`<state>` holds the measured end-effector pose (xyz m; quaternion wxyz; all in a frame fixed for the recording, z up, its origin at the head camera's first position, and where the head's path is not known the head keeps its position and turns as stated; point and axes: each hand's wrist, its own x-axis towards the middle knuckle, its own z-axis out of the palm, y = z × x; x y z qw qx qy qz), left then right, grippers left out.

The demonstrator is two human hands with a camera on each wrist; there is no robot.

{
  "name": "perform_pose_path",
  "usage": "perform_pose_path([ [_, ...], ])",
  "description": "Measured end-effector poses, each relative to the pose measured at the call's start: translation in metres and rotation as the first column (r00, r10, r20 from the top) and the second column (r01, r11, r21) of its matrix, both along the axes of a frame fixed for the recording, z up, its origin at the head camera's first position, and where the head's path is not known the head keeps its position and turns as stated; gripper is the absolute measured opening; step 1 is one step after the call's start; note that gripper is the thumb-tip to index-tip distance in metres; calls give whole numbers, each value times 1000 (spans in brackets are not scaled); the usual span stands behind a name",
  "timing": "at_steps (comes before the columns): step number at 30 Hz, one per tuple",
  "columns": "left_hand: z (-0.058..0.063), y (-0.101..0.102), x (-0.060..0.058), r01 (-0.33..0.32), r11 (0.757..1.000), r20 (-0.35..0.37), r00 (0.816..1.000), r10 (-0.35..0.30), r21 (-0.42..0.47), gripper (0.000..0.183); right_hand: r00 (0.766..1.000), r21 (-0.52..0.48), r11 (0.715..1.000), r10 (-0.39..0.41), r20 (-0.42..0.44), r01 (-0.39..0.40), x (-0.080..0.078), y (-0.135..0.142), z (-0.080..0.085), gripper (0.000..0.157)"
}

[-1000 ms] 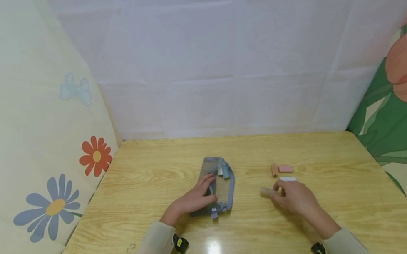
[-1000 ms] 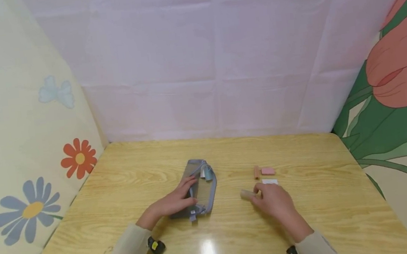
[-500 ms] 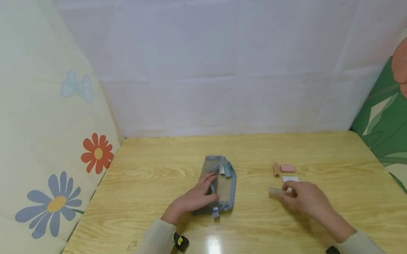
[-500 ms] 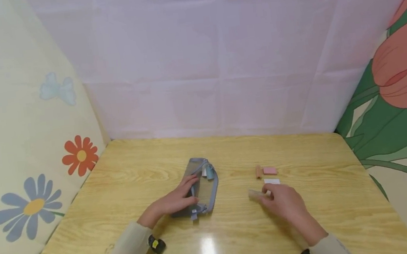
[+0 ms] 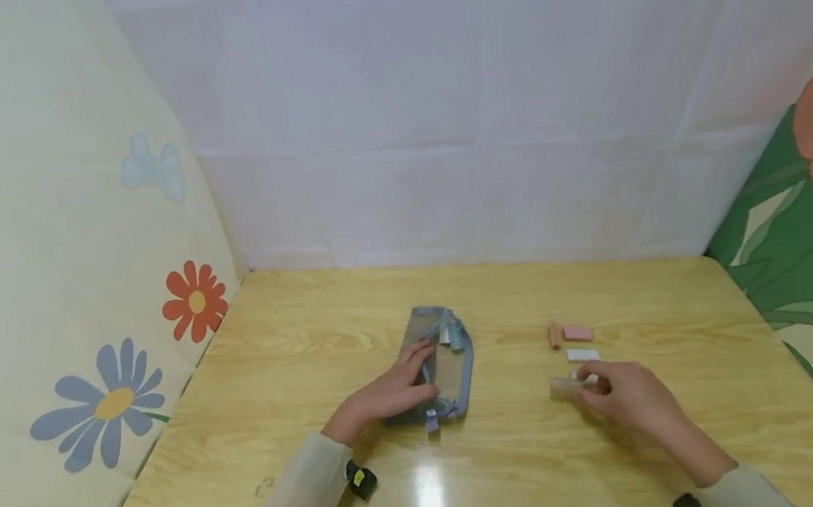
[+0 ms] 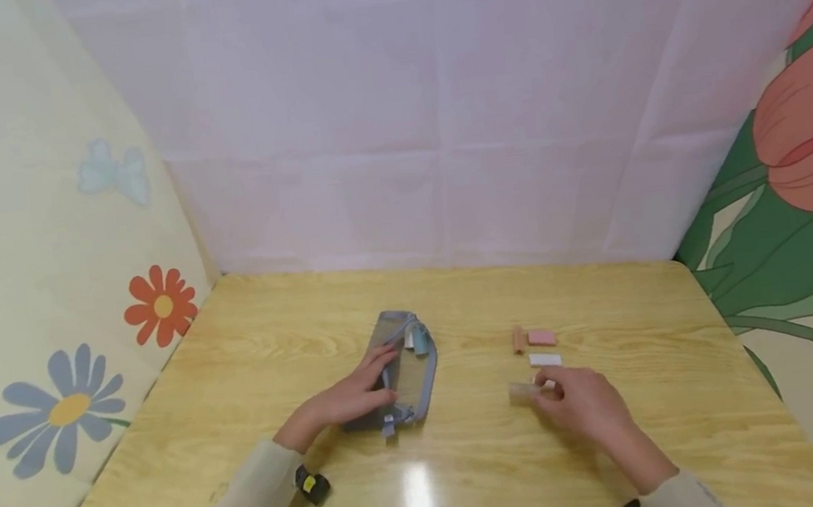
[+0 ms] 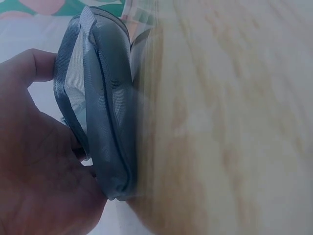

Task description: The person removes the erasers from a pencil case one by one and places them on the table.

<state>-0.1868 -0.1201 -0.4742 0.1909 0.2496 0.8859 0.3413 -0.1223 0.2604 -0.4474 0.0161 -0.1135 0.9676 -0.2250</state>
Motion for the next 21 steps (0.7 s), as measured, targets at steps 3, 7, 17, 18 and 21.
perform_pose_path([
  [3,2,1,-1,3,1000,-7,1000,-3,1,83,1000,4,1000,3,-12,-3,1,3,0,17],
  [7,2,0,-2,9,1000,-4,1000,-9,-8,83,1000,6,1000,7,6,-8,4,7,-1,20],
  [17,-1,-3,0,-2,1000,2,1000,2,4,81,998,-15,1000,0,57,1,10,13,0,21],
  [18,-1,-3,0,-3,1000,3,1000,3,3,81,998,-14,1000,-5,62,6,10,14,-1,21],
  [21,-1,-3,-2,-4,1000,3,1000,4,12,82,998,-6,1000,-15,66,15,11,16,0,21],
])
